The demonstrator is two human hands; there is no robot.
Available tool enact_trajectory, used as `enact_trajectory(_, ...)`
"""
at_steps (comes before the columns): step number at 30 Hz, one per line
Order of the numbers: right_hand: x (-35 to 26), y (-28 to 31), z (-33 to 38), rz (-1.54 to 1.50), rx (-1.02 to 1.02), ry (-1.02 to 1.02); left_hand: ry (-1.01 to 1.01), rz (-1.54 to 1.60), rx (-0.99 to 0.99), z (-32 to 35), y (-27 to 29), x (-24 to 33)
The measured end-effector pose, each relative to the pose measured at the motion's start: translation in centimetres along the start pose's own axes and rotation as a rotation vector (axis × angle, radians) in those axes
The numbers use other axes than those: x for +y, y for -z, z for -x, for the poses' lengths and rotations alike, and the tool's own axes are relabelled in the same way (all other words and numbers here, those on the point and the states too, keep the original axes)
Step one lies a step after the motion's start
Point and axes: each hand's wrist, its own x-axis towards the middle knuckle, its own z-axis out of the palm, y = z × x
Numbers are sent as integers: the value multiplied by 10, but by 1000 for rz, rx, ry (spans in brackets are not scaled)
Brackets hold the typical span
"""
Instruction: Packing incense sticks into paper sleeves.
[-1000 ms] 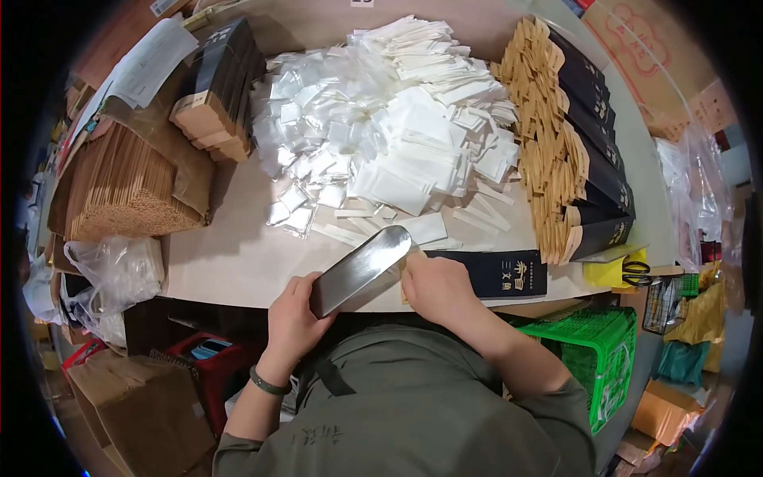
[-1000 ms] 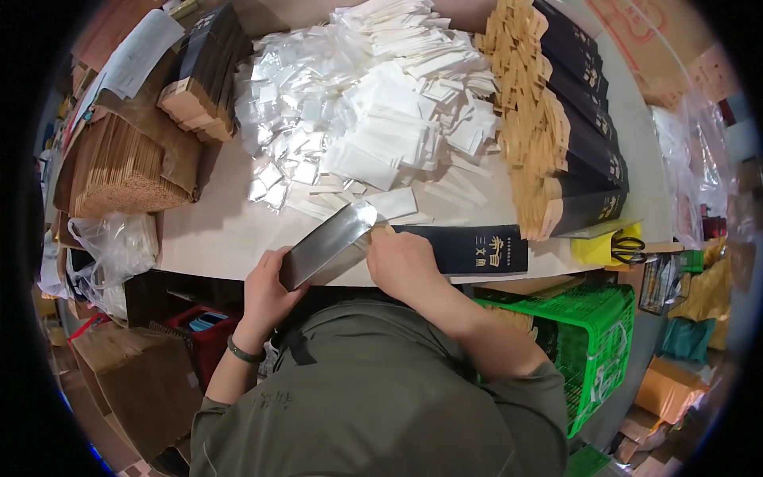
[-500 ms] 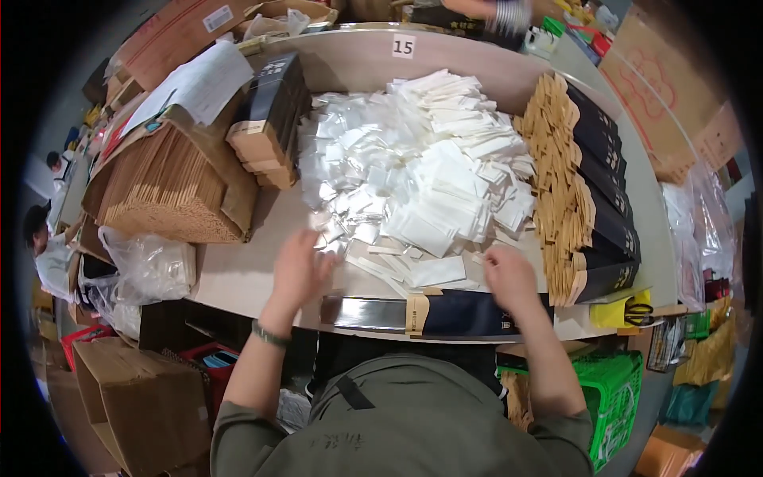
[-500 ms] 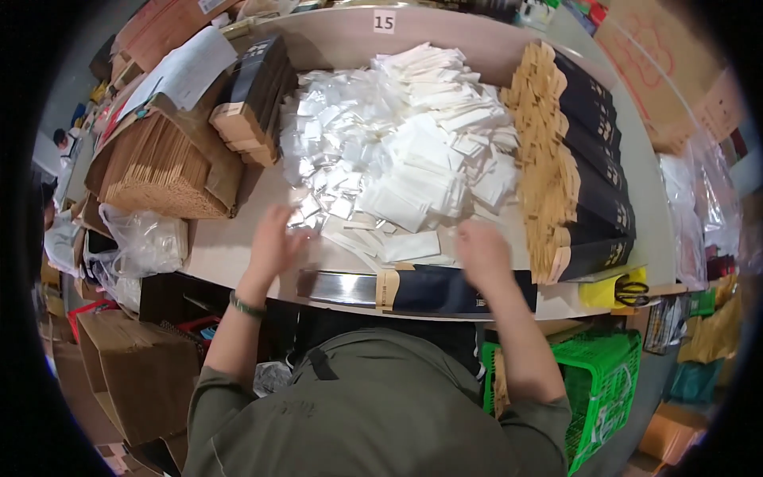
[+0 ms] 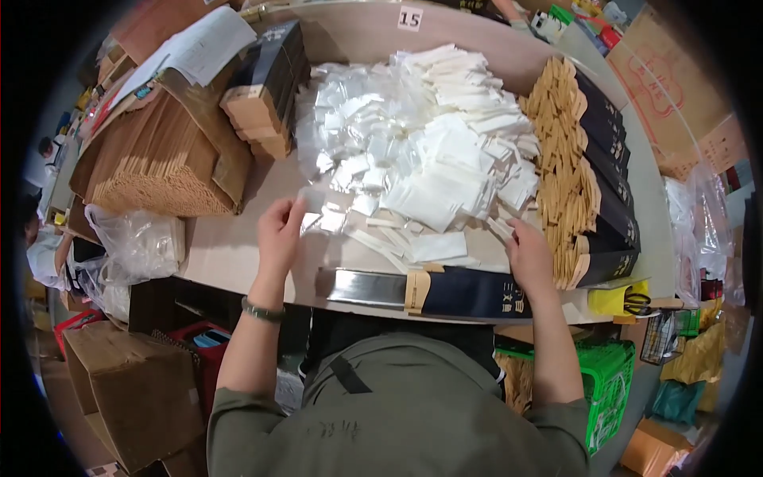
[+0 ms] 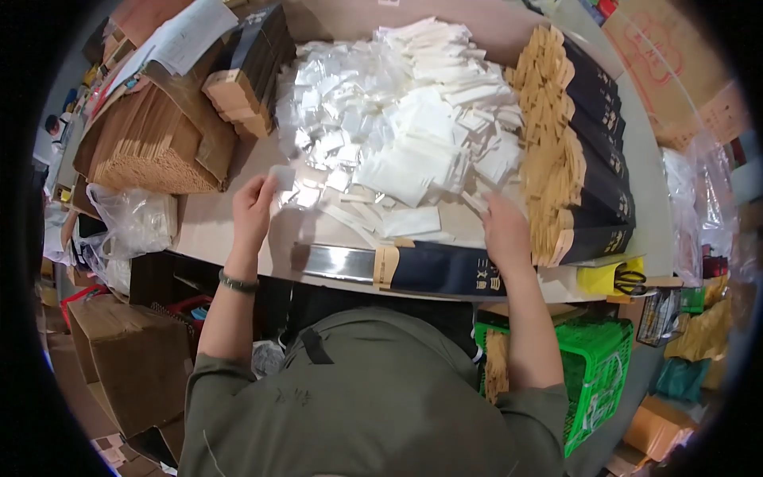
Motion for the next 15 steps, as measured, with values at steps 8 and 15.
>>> enact_trajectory(8,-12,8,-10,13,-47,-229,-219,-321,-10,119,-31,-13)
enact_trajectory(15,-1,12,-17,113,-148,-146,-361,-480,-233,98,-1,10)
